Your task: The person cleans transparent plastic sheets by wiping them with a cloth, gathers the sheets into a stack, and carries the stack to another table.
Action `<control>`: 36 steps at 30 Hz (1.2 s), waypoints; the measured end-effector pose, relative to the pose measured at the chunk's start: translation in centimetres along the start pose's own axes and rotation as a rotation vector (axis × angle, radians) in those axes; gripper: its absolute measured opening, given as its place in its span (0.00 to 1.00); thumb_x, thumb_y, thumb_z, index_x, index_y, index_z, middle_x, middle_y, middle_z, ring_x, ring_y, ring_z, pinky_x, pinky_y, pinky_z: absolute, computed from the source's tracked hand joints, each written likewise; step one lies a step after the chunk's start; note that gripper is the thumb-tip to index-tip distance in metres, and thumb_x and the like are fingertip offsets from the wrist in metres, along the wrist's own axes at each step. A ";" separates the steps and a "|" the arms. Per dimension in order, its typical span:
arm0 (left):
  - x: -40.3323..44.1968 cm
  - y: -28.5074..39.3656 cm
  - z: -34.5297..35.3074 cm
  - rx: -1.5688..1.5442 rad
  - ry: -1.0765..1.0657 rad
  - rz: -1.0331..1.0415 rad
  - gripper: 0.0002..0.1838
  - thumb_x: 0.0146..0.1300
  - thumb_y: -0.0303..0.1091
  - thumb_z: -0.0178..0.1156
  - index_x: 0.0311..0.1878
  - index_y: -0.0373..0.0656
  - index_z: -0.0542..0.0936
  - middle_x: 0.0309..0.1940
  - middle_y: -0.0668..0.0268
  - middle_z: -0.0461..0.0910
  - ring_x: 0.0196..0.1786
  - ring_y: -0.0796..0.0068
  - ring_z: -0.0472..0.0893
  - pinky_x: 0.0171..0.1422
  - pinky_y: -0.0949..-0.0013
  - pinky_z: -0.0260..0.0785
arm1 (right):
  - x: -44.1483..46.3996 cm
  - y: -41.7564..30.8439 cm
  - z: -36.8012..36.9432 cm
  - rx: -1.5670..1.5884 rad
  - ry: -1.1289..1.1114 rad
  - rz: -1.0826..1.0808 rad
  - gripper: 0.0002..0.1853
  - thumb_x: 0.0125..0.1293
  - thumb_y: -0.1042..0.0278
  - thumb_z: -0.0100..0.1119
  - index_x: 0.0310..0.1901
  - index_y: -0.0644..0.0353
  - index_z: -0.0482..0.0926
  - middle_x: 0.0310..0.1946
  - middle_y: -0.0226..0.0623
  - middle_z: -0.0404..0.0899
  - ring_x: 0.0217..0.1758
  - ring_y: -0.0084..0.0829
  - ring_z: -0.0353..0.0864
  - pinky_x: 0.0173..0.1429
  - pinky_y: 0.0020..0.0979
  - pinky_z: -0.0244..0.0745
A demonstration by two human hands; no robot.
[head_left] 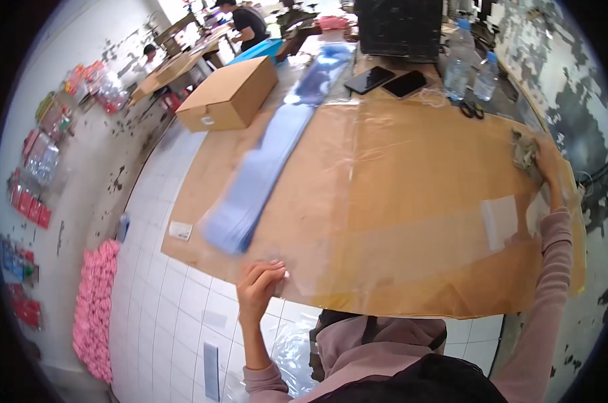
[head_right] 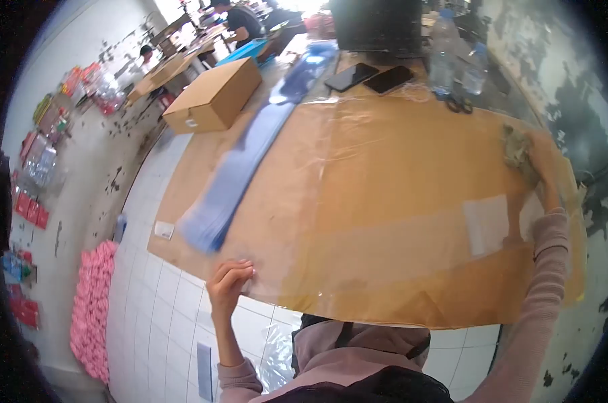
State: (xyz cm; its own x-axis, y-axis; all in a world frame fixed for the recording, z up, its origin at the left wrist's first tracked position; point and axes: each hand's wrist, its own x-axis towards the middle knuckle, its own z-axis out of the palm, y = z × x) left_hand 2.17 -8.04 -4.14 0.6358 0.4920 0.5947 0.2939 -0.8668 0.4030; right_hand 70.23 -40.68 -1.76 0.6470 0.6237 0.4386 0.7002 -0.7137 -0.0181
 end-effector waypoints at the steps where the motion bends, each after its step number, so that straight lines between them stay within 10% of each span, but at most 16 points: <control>1: -0.2 -0.1 0.4 -0.008 0.027 0.003 0.08 0.41 0.19 0.67 0.26 0.40 0.79 0.31 0.64 0.82 0.39 0.67 0.81 0.43 0.69 0.73 | 1.4 0.8 0.2 0.057 0.136 -0.016 0.20 0.62 0.72 0.48 0.57 0.55 0.71 0.55 0.47 0.69 0.57 0.47 0.69 0.61 0.35 0.63; 6: -0.3 -0.5 1.0 -0.070 0.074 -0.021 0.10 0.41 0.18 0.68 0.24 0.39 0.75 0.31 0.62 0.83 0.38 0.64 0.82 0.43 0.69 0.74 | 1.9 -17.5 -12.0 0.313 0.619 -0.151 0.17 0.67 0.68 0.48 0.56 0.60 0.71 0.50 0.42 0.74 0.52 0.33 0.73 0.56 0.27 0.65; 12: -0.3 -0.7 1.5 -0.139 0.120 -0.008 0.10 0.37 0.18 0.67 0.22 0.39 0.75 0.30 0.63 0.82 0.37 0.65 0.81 0.40 0.69 0.71 | -7.2 -40.4 -18.6 0.804 0.074 -0.511 0.15 0.62 0.63 0.50 0.49 0.58 0.74 0.41 0.44 0.76 0.44 0.42 0.77 0.47 0.37 0.72; 14: -1.9 -2.4 1.3 -0.053 0.083 -0.043 0.10 0.34 0.20 0.63 0.25 0.35 0.77 0.25 0.60 0.78 0.30 0.60 0.77 0.33 0.65 0.68 | -9.4 -45.2 -14.8 0.627 -0.147 -0.801 0.24 0.60 0.46 0.53 0.51 0.54 0.72 0.42 0.45 0.75 0.47 0.47 0.75 0.49 0.40 0.72; 17: -1.6 -1.7 1.2 -0.180 0.119 -0.126 0.09 0.39 0.24 0.61 0.28 0.35 0.78 0.23 0.59 0.77 0.28 0.58 0.75 0.31 0.64 0.66 | -14.2 -50.6 -8.6 0.689 0.048 -0.955 0.32 0.56 0.44 0.58 0.61 0.41 0.65 0.56 0.42 0.67 0.57 0.42 0.67 0.55 0.42 0.65; 25: -1.3 -2.2 1.1 -0.101 0.044 -0.021 0.07 0.39 0.20 0.64 0.26 0.37 0.80 0.27 0.62 0.82 0.33 0.64 0.78 0.39 0.69 0.70 | -16.5 -48.3 -4.3 0.610 0.047 -1.046 0.23 0.55 0.57 0.56 0.56 0.39 0.73 0.54 0.27 0.68 0.48 0.31 0.70 0.48 0.31 0.67; 36: -0.9 -1.3 1.2 -0.151 0.047 -0.101 0.06 0.42 0.22 0.67 0.24 0.39 0.79 0.27 0.63 0.82 0.35 0.67 0.78 0.42 0.69 0.72 | -14.2 -21.7 -6.5 0.194 -0.109 -0.413 0.26 0.55 0.73 0.57 0.58 0.45 0.73 0.55 0.42 0.70 0.53 0.44 0.71 0.55 0.37 0.70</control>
State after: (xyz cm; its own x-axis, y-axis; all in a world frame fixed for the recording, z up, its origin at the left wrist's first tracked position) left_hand 2.07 -7.43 -6.07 0.5731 0.5823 0.5766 0.2420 -0.7925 0.5598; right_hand 43.88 -36.13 -1.79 0.3232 0.8803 0.3474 0.9424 -0.3326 -0.0339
